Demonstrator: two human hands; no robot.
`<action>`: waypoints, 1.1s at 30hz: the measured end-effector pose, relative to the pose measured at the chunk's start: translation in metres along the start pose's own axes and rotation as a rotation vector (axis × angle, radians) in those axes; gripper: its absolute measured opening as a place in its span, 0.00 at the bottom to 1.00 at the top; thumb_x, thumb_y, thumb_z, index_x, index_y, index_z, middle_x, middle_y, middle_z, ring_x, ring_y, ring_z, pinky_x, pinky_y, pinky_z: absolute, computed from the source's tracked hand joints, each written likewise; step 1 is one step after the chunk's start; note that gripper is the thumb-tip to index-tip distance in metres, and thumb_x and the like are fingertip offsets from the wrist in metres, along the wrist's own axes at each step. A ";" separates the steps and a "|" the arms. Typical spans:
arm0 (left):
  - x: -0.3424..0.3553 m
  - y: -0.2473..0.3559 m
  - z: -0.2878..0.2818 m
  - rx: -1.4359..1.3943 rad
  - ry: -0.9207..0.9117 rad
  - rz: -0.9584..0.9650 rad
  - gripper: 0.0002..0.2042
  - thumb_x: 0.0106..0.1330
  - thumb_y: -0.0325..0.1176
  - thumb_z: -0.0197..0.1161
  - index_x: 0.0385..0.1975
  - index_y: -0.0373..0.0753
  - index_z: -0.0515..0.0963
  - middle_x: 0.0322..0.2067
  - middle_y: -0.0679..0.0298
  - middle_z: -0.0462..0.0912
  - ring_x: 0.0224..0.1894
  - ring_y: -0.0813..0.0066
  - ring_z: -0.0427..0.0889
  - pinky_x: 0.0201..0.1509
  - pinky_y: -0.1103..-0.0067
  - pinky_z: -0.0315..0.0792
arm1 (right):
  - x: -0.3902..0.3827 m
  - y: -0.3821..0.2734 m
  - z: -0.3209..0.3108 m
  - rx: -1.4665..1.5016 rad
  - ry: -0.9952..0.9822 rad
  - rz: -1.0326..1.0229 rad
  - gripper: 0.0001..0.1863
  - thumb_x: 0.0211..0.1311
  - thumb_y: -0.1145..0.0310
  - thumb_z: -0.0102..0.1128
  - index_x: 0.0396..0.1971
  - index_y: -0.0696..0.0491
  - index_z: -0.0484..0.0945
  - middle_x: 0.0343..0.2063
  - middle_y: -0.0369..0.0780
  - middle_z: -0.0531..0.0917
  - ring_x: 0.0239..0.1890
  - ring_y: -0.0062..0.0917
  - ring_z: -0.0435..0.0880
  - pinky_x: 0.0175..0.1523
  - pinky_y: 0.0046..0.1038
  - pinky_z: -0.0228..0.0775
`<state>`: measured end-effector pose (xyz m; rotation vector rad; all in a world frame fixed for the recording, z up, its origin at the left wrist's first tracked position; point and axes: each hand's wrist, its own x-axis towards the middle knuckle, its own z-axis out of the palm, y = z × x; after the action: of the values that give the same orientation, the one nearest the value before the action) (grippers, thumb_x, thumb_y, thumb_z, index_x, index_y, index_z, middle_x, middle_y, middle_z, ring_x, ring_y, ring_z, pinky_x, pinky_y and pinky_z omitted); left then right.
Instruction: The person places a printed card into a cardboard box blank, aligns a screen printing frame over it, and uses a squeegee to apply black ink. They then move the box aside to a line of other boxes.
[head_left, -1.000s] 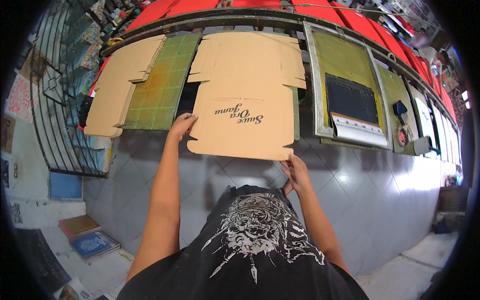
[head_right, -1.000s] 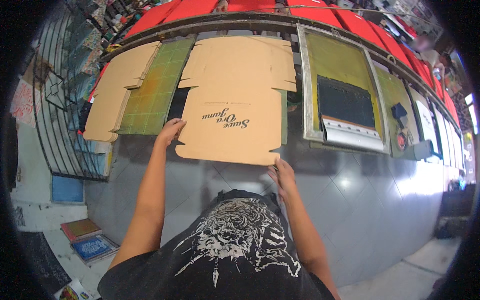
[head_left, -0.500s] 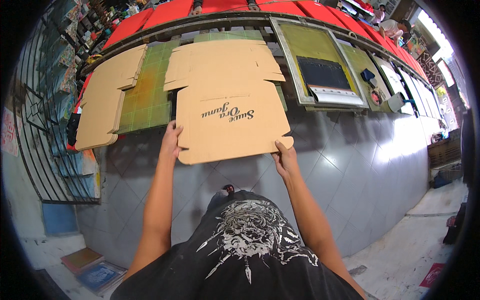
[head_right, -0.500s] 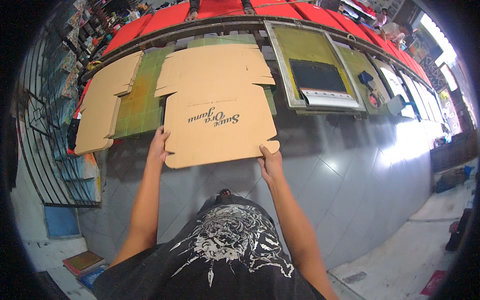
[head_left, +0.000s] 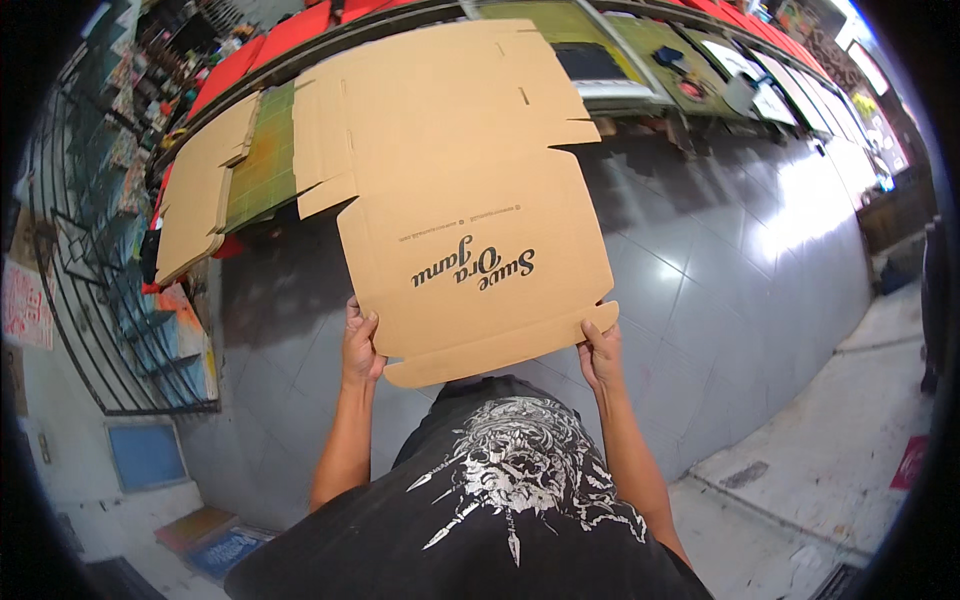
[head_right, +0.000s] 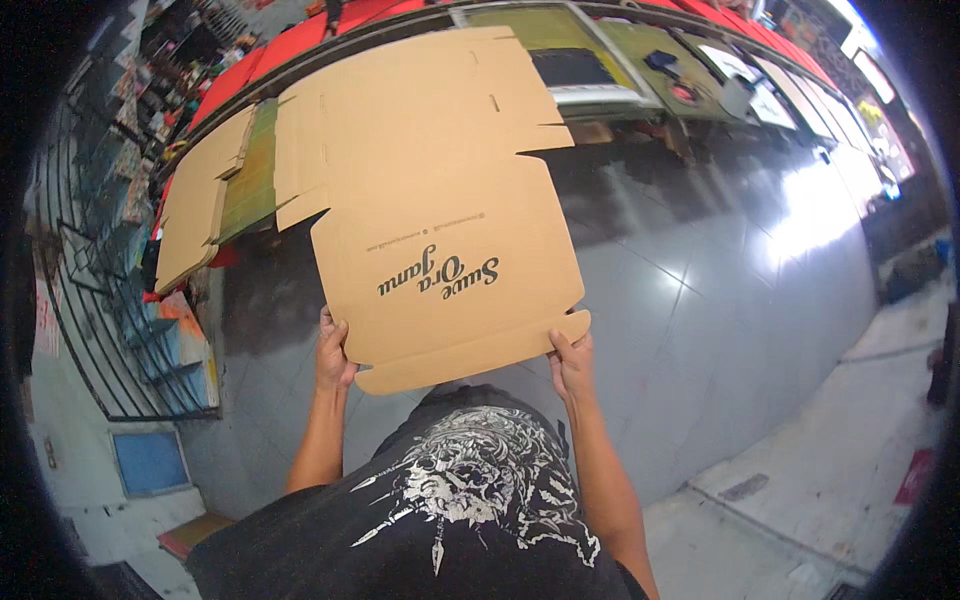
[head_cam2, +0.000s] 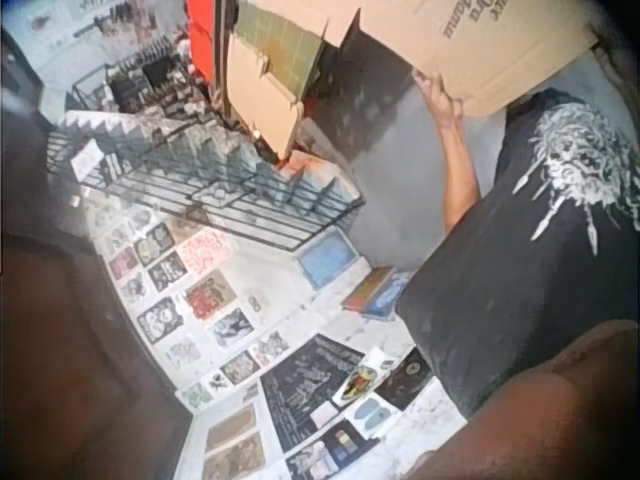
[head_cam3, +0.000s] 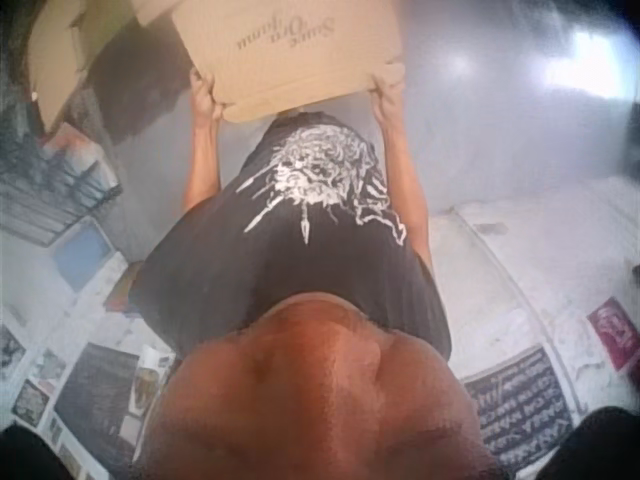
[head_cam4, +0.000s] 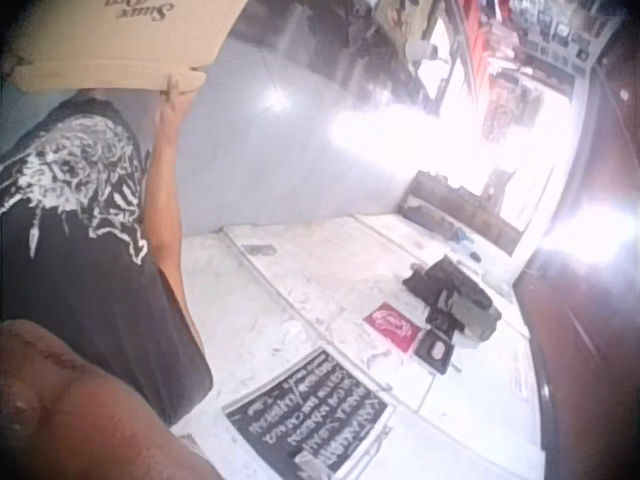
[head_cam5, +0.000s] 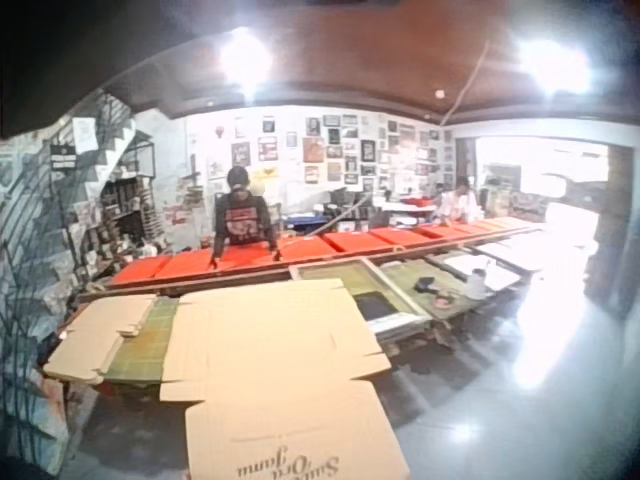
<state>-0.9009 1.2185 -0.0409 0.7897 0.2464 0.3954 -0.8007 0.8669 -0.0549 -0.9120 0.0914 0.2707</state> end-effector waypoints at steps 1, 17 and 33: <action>-0.004 -0.006 0.010 -0.013 -0.053 -0.012 0.14 0.65 0.22 0.51 0.49 0.42 0.63 0.49 0.60 0.75 0.51 0.70 0.77 0.55 0.73 0.74 | -0.011 -0.007 -0.012 0.007 0.017 -0.030 0.28 0.59 0.75 0.60 0.58 0.58 0.60 0.52 0.41 0.73 0.54 0.27 0.74 0.59 0.30 0.69; 0.068 -0.151 0.269 0.056 -0.807 -0.479 0.23 0.64 0.26 0.56 0.59 0.41 0.62 0.53 0.62 0.74 0.55 0.70 0.75 0.56 0.71 0.72 | -0.143 -0.120 -0.142 0.166 0.389 -0.646 0.25 0.61 0.77 0.57 0.58 0.54 0.63 0.53 0.39 0.74 0.55 0.26 0.74 0.60 0.29 0.67; 0.144 -0.161 0.314 0.116 -1.045 -0.806 0.19 0.70 0.29 0.45 0.61 0.40 0.61 0.58 0.58 0.70 0.58 0.67 0.72 0.62 0.69 0.68 | -0.155 -0.049 -0.066 0.102 0.667 -0.905 0.25 0.61 0.79 0.54 0.59 0.54 0.62 0.52 0.38 0.74 0.54 0.25 0.74 0.58 0.29 0.69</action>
<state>-0.6181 0.9786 0.0459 0.8466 -0.4018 -0.8023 -0.9341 0.7563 -0.0282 -0.8281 0.2902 -0.8786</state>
